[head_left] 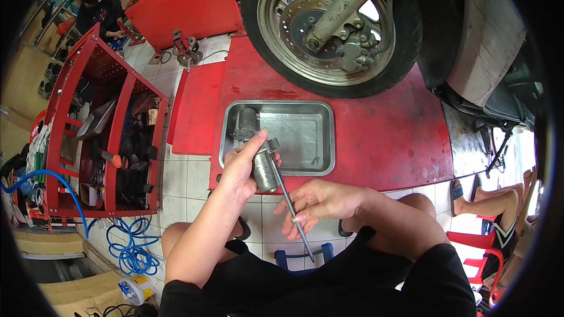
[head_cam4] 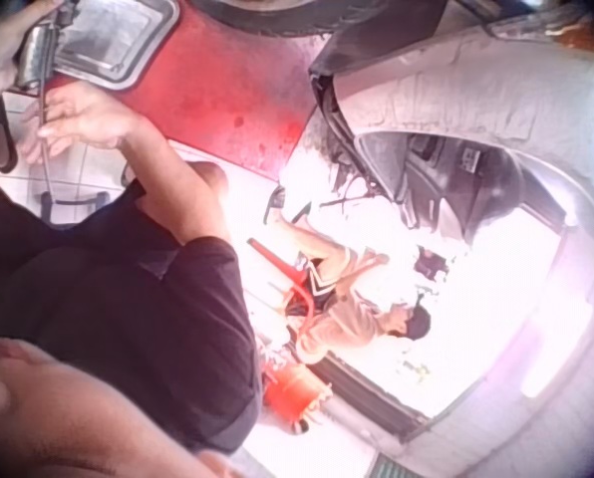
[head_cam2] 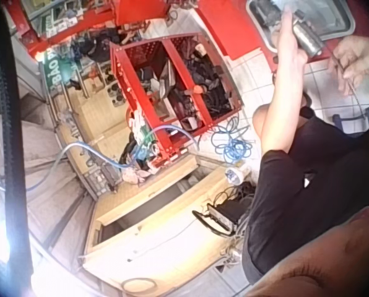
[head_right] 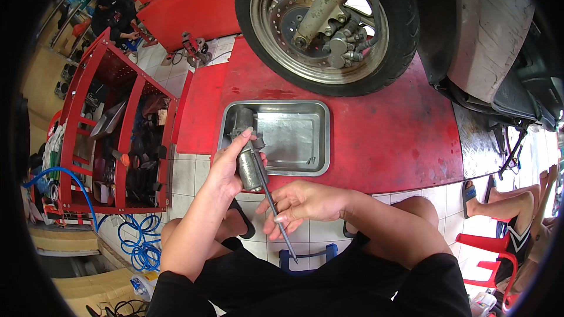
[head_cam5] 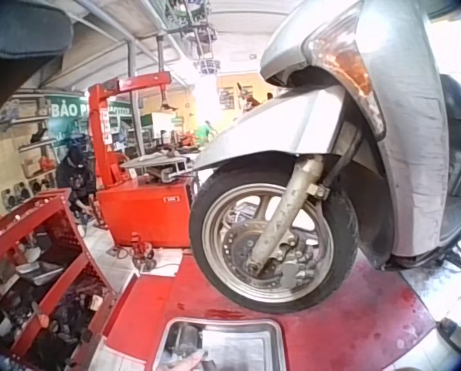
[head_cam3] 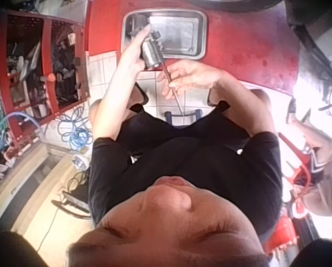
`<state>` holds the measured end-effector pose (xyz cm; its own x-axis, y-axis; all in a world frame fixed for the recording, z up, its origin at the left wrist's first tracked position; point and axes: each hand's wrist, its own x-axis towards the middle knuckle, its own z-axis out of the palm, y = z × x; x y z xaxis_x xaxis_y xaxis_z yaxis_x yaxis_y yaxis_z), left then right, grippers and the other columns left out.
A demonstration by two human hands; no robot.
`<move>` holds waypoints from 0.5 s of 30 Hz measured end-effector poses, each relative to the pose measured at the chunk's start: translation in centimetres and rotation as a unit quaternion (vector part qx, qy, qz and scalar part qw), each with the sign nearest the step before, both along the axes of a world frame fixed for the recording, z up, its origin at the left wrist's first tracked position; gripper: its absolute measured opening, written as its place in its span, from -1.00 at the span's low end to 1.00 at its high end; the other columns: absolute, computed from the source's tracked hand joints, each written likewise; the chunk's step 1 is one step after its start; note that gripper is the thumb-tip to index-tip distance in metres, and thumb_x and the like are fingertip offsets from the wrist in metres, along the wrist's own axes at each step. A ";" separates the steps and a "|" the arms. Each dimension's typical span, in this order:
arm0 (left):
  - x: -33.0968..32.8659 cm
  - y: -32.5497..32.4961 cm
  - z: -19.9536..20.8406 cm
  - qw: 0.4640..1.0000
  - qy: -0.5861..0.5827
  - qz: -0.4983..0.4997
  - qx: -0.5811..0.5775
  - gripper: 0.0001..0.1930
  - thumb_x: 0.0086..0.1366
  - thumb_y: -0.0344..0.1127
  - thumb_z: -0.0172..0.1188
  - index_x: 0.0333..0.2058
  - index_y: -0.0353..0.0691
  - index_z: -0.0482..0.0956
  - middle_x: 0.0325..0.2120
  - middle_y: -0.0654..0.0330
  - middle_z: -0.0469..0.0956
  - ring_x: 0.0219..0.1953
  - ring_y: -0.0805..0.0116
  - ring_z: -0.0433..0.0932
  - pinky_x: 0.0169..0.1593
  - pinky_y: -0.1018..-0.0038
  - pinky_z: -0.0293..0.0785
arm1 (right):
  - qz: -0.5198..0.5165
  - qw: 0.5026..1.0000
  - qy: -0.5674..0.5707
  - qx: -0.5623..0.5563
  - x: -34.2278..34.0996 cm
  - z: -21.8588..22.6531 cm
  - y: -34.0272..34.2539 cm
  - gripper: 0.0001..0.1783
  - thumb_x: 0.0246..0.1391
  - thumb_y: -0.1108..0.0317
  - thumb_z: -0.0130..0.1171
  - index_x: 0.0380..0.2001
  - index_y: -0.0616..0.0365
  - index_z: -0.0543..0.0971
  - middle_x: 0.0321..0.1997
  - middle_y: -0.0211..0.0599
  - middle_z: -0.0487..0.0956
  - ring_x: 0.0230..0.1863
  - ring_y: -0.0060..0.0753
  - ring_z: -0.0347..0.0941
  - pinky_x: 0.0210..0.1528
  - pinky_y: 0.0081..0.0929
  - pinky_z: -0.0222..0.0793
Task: The person uses a screwdriver to disassemble a cylindrical motorcycle part, removing a small internal component and placing it into a metal tray. The person then continues to manipulate the main housing of the part.
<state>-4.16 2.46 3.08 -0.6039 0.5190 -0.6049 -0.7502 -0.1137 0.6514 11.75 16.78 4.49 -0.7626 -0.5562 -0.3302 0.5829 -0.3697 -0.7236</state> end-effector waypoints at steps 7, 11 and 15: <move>-0.3 -0.2 -0.5 1.000 0.011 -0.008 -0.014 -0.57 0.19 -0.10 0.44 -0.18 -0.31 0.52 -0.41 0.04 0.54 -0.41 0.20 0.62 -0.31 0.23 0.67 | 0.050 0.994 0.040 0.086 -0.6 -1.5 0.5 -0.49 0.27 0.25 0.22 0.19 0.27 0.40 -0.12 -0.24 0.64 -0.08 -0.40 0.61 -0.05 -0.43 0.51; -0.3 -0.1 -0.4 1.000 0.012 -0.010 -0.018 -0.56 0.18 -0.09 0.45 -0.17 -0.31 0.53 -0.41 0.04 0.55 -0.41 0.21 0.62 -0.31 0.22 0.67 | -0.030 0.999 -0.008 -0.030 0.0 -0.6 -0.4 -0.50 0.23 0.30 0.27 0.15 0.29 0.43 -0.24 -0.24 0.65 -0.17 -0.40 0.63 -0.15 -0.47 0.53; -0.2 -0.1 -0.4 1.000 0.008 -0.003 -0.020 -0.57 0.18 -0.09 0.45 -0.18 -0.30 0.54 -0.40 0.04 0.55 -0.41 0.21 0.62 -0.31 0.22 0.67 | -0.011 1.000 0.007 -0.008 -0.1 -0.6 0.1 -0.48 0.22 0.32 0.27 0.17 0.31 0.41 -0.17 -0.17 0.65 -0.14 -0.39 0.63 -0.10 -0.48 0.53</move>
<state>-4.37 2.38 2.70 -0.6104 0.4982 -0.6158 -0.7404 -0.0826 0.6671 11.62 16.90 3.89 -0.7799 -0.5441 -0.3095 0.5635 -0.3950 -0.7256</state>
